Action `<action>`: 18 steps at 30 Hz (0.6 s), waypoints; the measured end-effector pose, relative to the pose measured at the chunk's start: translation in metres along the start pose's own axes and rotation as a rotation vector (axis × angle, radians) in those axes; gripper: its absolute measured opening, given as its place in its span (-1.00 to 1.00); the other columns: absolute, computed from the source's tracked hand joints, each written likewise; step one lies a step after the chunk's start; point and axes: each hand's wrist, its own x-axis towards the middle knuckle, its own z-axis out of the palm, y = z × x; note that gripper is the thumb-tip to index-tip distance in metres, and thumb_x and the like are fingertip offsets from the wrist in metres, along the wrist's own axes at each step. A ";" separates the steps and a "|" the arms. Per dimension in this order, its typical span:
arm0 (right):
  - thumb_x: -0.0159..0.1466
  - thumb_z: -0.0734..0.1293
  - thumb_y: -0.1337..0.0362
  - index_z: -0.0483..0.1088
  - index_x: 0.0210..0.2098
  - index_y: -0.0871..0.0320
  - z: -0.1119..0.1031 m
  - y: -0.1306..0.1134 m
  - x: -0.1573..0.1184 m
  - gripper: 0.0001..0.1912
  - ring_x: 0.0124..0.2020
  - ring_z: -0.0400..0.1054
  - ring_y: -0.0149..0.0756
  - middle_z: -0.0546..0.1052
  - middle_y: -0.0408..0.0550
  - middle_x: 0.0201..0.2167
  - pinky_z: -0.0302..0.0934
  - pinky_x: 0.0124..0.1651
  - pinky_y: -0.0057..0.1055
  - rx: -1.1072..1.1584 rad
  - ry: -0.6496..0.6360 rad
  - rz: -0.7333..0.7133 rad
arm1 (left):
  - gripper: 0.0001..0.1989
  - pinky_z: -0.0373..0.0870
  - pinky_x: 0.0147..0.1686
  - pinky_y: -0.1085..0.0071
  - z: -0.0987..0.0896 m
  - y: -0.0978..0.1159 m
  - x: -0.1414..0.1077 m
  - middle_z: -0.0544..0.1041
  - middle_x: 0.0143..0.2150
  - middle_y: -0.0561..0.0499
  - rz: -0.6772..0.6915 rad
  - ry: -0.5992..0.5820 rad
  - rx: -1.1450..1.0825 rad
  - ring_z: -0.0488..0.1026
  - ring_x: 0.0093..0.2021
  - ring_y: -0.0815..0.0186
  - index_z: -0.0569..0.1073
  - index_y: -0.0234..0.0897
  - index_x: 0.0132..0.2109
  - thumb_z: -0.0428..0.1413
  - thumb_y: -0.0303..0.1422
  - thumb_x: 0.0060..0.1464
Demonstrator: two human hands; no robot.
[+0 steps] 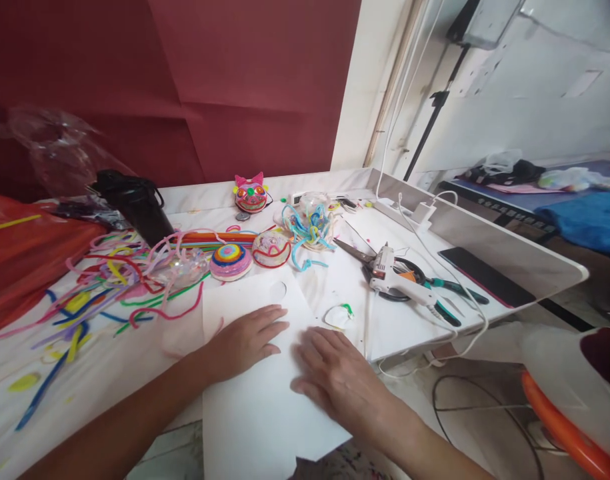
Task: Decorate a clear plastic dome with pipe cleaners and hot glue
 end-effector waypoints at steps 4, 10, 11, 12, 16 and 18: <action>0.21 0.32 -0.14 0.26 0.19 0.21 -0.011 -0.003 -0.019 -0.28 0.22 0.13 0.02 0.38 0.18 0.14 0.10 0.21 -0.01 0.042 -0.099 -0.144 | -0.62 0.24 0.26 0.11 0.002 0.003 -0.001 0.31 0.29 -0.16 -0.073 0.027 0.002 0.22 0.30 0.15 0.37 -0.25 0.19 0.00 -0.30 0.26; 0.34 0.26 0.39 0.34 0.06 0.27 0.004 -0.004 -0.041 -0.70 0.19 0.21 -0.04 0.45 0.15 0.06 0.17 0.15 -0.02 -0.187 0.059 -0.265 | -0.61 0.26 0.23 0.05 0.006 0.004 0.001 0.34 0.26 -0.20 -0.120 0.053 0.060 0.25 0.27 0.08 0.38 -0.27 0.16 -0.01 -0.24 0.26; 0.35 0.25 0.40 0.33 0.08 0.29 0.006 -0.004 -0.042 -0.69 0.17 0.23 -0.03 0.45 0.16 0.06 0.20 0.12 -0.01 -0.215 0.056 -0.271 | -0.61 0.28 0.21 0.04 0.006 0.006 0.002 0.36 0.25 -0.21 -0.126 0.050 0.091 0.26 0.26 0.06 0.39 -0.28 0.15 -0.01 -0.23 0.26; 0.36 0.23 0.40 0.31 0.11 0.29 0.007 -0.005 -0.043 -0.67 0.16 0.24 -0.01 0.45 0.17 0.06 0.22 0.10 0.00 -0.239 0.053 -0.271 | -0.62 0.30 0.18 0.04 0.006 0.008 0.003 0.37 0.23 -0.21 -0.133 0.042 0.125 0.28 0.24 0.05 0.39 -0.28 0.14 0.00 -0.22 0.25; 0.37 0.19 0.42 0.33 0.07 0.33 0.004 -0.006 -0.046 -0.70 0.14 0.26 0.02 0.45 0.16 0.04 0.23 0.12 0.01 -0.281 0.073 -0.254 | -0.68 0.37 0.07 0.09 -0.002 0.019 0.007 0.47 0.09 -0.18 -0.181 -0.013 0.236 0.40 0.10 0.06 0.44 -0.25 0.05 0.05 -0.23 0.22; 0.37 0.18 0.43 0.37 0.01 0.36 -0.002 -0.007 -0.045 -0.74 0.10 0.30 -0.04 0.49 0.15 -0.02 0.21 0.15 -0.03 -0.240 0.132 -0.262 | -0.67 0.39 0.01 0.09 -0.008 0.023 0.010 0.51 0.01 -0.18 -0.214 -0.044 0.253 0.45 0.01 0.05 0.43 -0.26 0.05 0.07 -0.23 0.19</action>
